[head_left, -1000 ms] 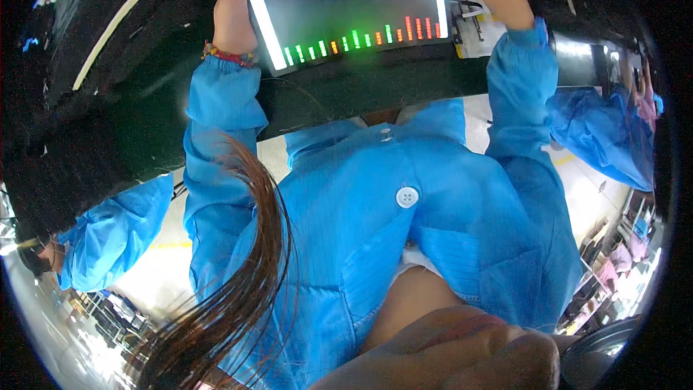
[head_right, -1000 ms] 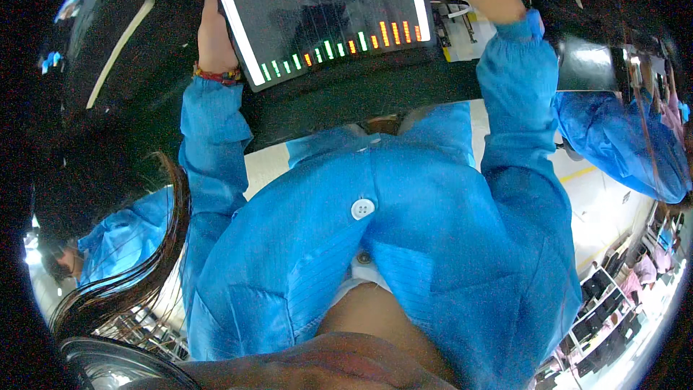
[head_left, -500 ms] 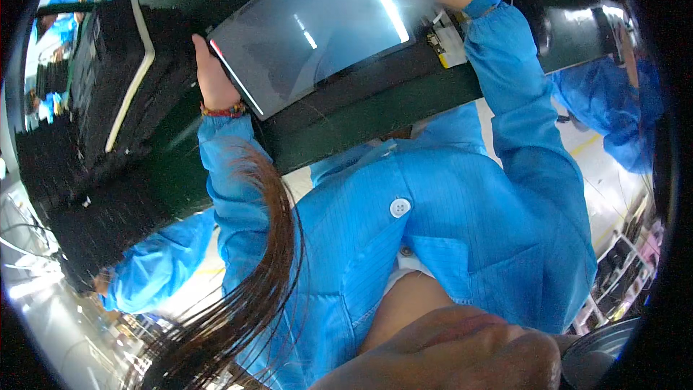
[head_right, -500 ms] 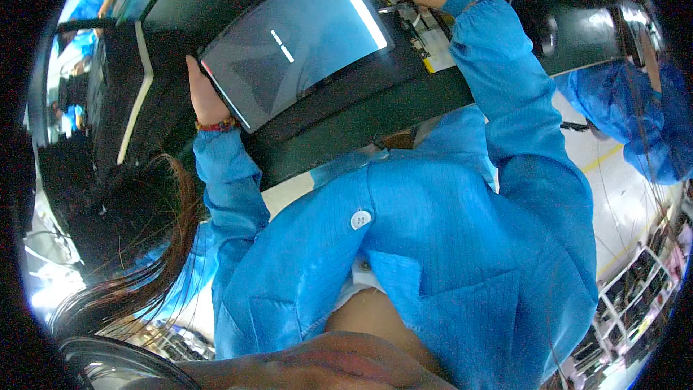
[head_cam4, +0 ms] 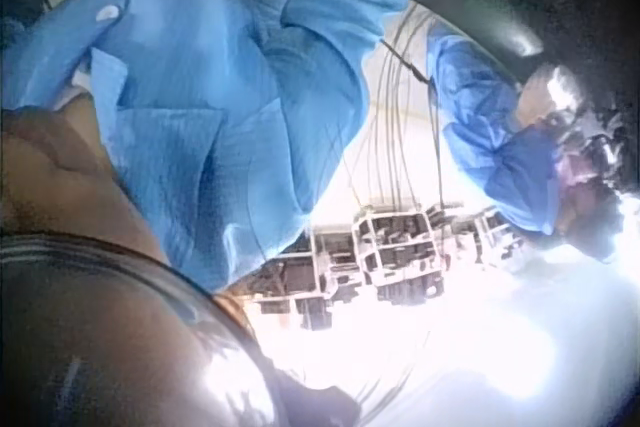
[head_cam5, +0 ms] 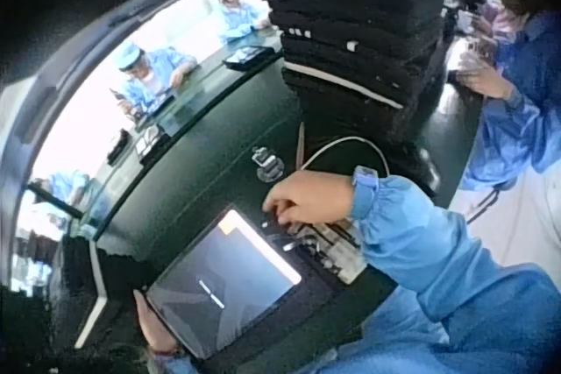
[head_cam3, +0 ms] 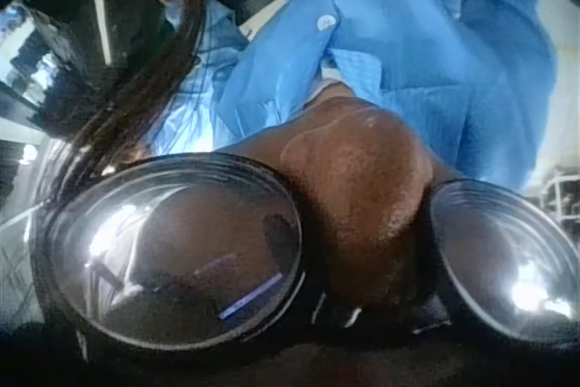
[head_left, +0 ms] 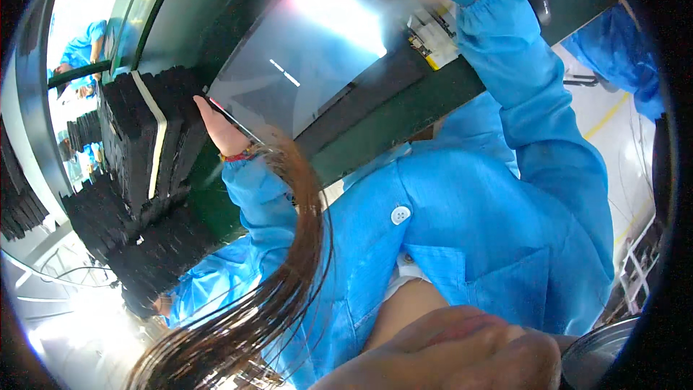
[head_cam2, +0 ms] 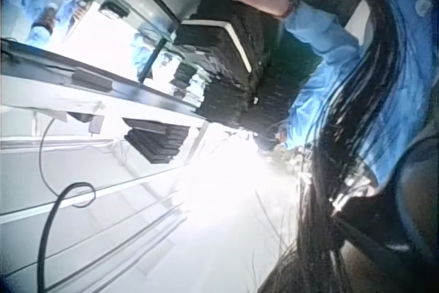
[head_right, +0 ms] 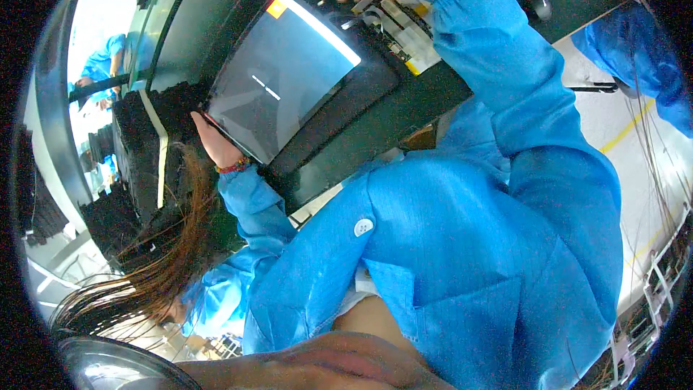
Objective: Testing the display and touch functionality of a tablet screen assembly at a workbench.
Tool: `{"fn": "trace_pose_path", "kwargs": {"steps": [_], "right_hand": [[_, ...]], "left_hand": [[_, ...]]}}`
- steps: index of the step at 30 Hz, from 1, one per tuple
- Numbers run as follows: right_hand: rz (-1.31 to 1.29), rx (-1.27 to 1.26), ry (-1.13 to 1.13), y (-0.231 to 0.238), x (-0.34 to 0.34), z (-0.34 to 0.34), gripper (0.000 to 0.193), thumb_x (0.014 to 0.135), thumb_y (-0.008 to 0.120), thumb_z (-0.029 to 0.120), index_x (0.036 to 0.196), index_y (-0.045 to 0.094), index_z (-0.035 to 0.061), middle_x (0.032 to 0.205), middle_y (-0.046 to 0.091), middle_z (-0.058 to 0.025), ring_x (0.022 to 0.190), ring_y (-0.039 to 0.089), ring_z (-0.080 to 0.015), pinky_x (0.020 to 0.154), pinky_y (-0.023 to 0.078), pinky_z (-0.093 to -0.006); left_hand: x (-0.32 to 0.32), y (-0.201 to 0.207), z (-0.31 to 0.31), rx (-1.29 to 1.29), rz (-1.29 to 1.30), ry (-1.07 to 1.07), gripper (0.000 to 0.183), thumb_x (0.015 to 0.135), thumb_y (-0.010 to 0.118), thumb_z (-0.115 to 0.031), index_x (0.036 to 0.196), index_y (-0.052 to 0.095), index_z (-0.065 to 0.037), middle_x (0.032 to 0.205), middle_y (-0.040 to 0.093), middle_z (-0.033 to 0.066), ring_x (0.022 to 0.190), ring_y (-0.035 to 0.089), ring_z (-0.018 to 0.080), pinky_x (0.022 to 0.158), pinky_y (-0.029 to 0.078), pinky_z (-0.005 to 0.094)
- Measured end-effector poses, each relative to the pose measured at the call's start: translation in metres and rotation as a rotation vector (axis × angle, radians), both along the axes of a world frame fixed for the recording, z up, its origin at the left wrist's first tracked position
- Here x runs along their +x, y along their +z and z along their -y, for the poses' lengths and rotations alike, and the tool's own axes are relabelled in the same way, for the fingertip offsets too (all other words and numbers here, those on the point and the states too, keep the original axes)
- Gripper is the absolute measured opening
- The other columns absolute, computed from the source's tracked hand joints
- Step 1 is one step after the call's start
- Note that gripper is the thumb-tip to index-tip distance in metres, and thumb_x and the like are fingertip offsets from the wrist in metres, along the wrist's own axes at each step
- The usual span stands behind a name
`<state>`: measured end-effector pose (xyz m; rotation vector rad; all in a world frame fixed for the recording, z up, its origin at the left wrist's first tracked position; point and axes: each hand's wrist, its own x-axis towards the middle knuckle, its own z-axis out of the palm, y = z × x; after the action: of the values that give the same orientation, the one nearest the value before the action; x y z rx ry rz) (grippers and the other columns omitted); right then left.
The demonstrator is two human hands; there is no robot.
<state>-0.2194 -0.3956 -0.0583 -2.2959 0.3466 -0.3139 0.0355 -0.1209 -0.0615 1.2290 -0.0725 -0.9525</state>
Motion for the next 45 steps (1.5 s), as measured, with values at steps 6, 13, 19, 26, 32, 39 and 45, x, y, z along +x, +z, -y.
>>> {"fn": "trace_pose_path", "kwargs": {"steps": [6,13,19,26,32,39,45], "right_hand": [[0.034,-0.067,0.126,-0.001,0.001,0.0,0.022,0.075,0.064,0.01,0.094,0.066,-0.0002,0.085,0.067,-0.0153,0.077,0.065,-0.0258,0.069,0.05,-0.034],[0.024,-0.026,0.12,0.007,-0.003,-0.002,0.021,0.074,0.064,0.009,0.092,0.067,-0.0001,0.084,0.067,-0.0152,0.077,0.065,-0.0258,0.069,0.05,-0.0334],[0.018,-0.019,0.171,0.013,-0.004,-0.002,0.02,0.074,0.064,0.008,0.092,0.067,-0.0003,0.084,0.067,-0.0147,0.076,0.064,-0.0259,0.068,0.049,-0.0336],[0.019,0.044,0.187,0.009,-0.003,0.003,0.02,0.074,0.065,0.008,0.092,0.067,-0.0002,0.083,0.067,-0.014,0.074,0.064,-0.0233,0.067,0.048,-0.0323],[0.026,0.065,0.208,0.005,-0.002,0.006,0.02,0.074,0.066,0.009,0.092,0.068,0.0003,0.082,0.067,-0.0131,0.074,0.063,-0.0218,0.066,0.048,-0.0311],[-0.004,0.146,0.192,-0.003,0.002,0.009,0.02,0.074,0.067,0.008,0.093,0.067,0.0002,0.081,0.068,-0.0113,0.073,0.063,-0.0176,0.065,0.048,-0.0292],[-0.006,0.161,0.176,-0.004,0.001,0.008,0.02,0.073,0.068,0.008,0.092,0.068,0.0004,0.08,0.067,-0.0108,0.071,0.063,-0.0168,0.063,0.048,-0.0287]], "left_hand": [[0.014,-0.01,-0.006,-0.002,-0.001,-0.059,0.07,0.091,0.032,-0.06,0.128,0.044,-0.002,0.126,0.05,0.0125,0.111,0.048,0.0288,0.098,0.034,0.041],[0.012,-0.011,-0.004,0.023,-0.021,0.004,0.071,0.09,0.031,-0.06,0.126,0.047,-0.001,0.125,0.052,0.0142,0.11,0.05,0.0318,0.097,0.036,0.043],[0.019,-0.018,-0.01,-0.026,-0.001,-0.016,0.072,0.089,0.033,-0.061,0.128,0.046,-0.002,0.128,0.05,0.0138,0.113,0.048,0.0325,0.098,0.035,0.0444],[0.005,-0.007,-0.002,0.0,0.015,-0.002,0.07,0.091,0.031,-0.059,0.128,0.046,-0.002,0.129,0.049,0.0141,0.114,0.047,0.0328,0.099,0.034,0.0447],[0.005,-0.007,-0.003,-0.012,0.026,-0.001,0.069,0.092,0.027,-0.058,0.129,0.045,-0.002,0.13,0.048,0.0153,0.115,0.047,0.0338,0.099,0.034,0.0448],[0.002,-0.006,-0.002,-0.054,0.007,-0.042,0.071,0.091,0.026,-0.06,0.129,0.044,-0.002,0.13,0.048,0.0159,0.115,0.046,0.0348,0.099,0.034,0.0464],[0.011,-0.012,-0.004,-0.003,0.024,-0.013,0.073,0.09,0.026,-0.062,0.129,0.045,-0.003,0.131,0.047,0.0151,0.116,0.046,0.035,0.1,0.033,0.0468]]}}
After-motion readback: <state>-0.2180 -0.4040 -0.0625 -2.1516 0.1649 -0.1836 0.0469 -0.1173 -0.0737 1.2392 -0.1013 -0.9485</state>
